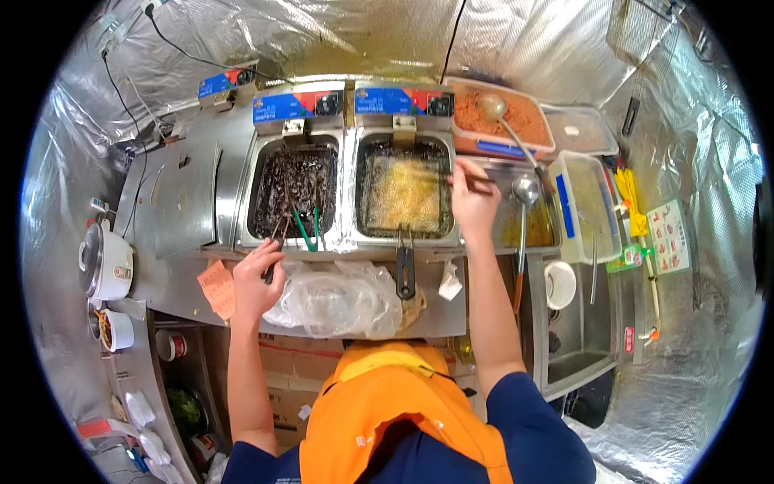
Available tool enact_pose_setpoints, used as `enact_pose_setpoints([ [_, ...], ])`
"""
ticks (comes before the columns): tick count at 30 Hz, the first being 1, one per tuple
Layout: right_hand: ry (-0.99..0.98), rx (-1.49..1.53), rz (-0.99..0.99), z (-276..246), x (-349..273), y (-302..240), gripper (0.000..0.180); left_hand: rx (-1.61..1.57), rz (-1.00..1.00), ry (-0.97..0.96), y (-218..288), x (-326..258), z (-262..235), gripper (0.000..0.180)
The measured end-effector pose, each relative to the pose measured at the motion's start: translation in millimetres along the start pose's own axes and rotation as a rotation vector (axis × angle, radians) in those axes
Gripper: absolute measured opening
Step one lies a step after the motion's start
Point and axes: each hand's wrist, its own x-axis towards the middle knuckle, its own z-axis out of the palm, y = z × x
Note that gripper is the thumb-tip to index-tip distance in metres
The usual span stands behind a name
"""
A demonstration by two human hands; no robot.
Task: The person prepares meat in a cooker, then uses tongs to move fried items in a deep fryer and chopsticks to turn food in another vat of oil.
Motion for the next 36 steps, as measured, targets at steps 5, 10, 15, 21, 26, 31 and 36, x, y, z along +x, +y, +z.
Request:
enact_pose_setpoints([
  [5,-0.091,-0.097,-0.034,15,-9,12,0.016,0.001,0.011,0.002,3,6,-2,0.019],
  [10,-0.238,-0.075,0.119,34,-13,17,0.015,-0.019,-0.008,0.005,4,4,-1,0.019],
  [15,-0.233,-0.143,0.055,16,-17,11,0.018,-0.004,0.002,0.022,4,5,0,0.019],
  [21,-0.056,0.025,0.099,1,-3,8,0.018,-0.020,0.005,0.043,3,0,0,0.018],
  [26,-0.111,-0.140,0.002,9,7,6,0.015,0.001,-0.013,0.039,-1,1,-1,0.018],
  [31,-0.276,-0.018,0.086,14,-7,-9,0.017,-0.006,-0.002,0.032,0,-2,-2,0.018],
  [36,-0.218,-0.199,0.031,-2,-5,10,0.014,-0.022,0.017,0.047,1,1,2,0.019],
])
